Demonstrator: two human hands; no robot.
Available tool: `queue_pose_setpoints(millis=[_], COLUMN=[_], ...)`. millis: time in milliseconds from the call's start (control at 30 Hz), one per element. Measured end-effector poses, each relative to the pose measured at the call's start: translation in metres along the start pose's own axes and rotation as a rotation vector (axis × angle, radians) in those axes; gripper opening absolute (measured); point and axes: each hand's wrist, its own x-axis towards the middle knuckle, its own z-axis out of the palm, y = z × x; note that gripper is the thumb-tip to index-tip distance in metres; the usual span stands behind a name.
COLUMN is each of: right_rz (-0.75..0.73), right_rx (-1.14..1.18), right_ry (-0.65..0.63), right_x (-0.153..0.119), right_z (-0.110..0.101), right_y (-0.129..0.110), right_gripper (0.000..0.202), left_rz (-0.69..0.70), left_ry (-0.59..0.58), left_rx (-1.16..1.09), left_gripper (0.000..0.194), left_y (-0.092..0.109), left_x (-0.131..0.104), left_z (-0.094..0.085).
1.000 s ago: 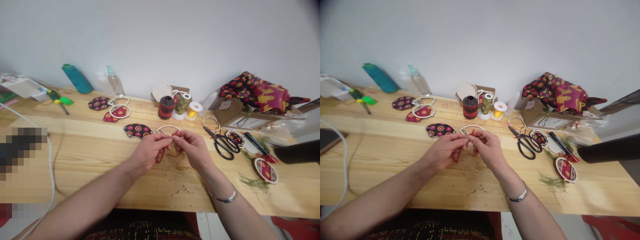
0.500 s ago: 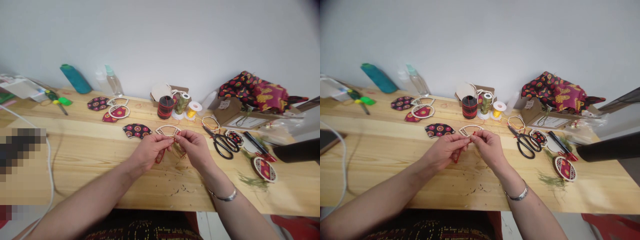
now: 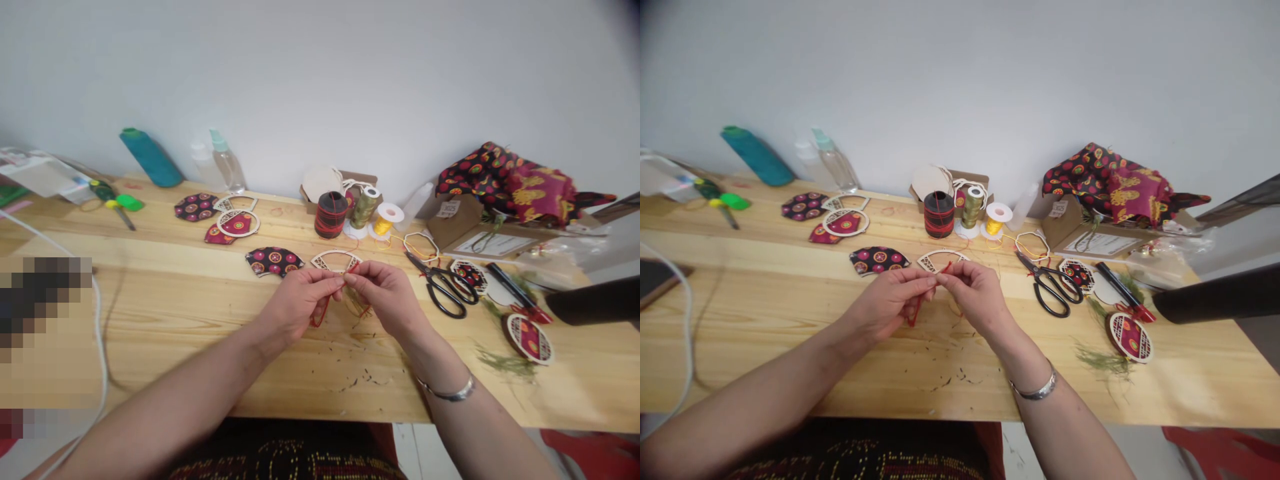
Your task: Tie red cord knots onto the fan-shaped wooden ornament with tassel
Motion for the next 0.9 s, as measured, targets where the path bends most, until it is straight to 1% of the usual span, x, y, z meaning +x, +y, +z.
queue_pose_setpoints(millis=[133,267,367,467,533,600,633,733,800,900], right_rz=[-0.046,-0.146,-0.214,-0.269,-0.300,-0.322,-0.332,-0.364,-0.373,-0.358], right_rx=[-0.062,-0.204,-0.324,-0.437,-0.497,-0.537,-0.556,-0.617,-0.640,-0.624], right_ry=[0.018,0.043,0.062,0.072,0.085,0.107,0.119,0.161,0.191,0.211], right_x=[0.002,0.001,-0.001,-0.001,-0.001,-0.001,0.000,0.000,0.000,0.000], right_z=[-0.001,-0.002,-0.003,-0.005,-0.006,-0.008,-0.009,-0.010,-0.010,-0.009], right_y=[0.002,0.002,0.003,0.003,0.002,0.002,0.001,0.001,0.001,0.001], right_gripper=[0.020,0.017,0.015,0.016,0.016,0.016,0.015,0.014,0.015,0.016], left_rz=[-0.024,-0.037,-0.024,0.042,0.094,0.141,0.172,0.283,0.323,0.320], left_ry=[0.008,-0.019,-0.046,-0.020,0.018,0.061,0.092,0.175,0.163,0.060], left_rx=[0.014,0.008,-0.013,-0.010,0.032,0.128,0.196,0.404,0.468,0.449], left_gripper=[0.016,0.019,0.018,0.014,0.021,0.027,0.027,0.016,0.013,0.013], left_y=[0.000,0.001,0.003,0.004,0.004,0.004,0.005,0.008,0.009,0.007], left_x=[-0.001,-0.004,-0.003,-0.002,-0.001,-0.002,-0.003,-0.005,-0.007,-0.008], left_z=[0.001,0.002,0.001,0.000,0.000,-0.001,-0.001,0.000,0.001,0.002])
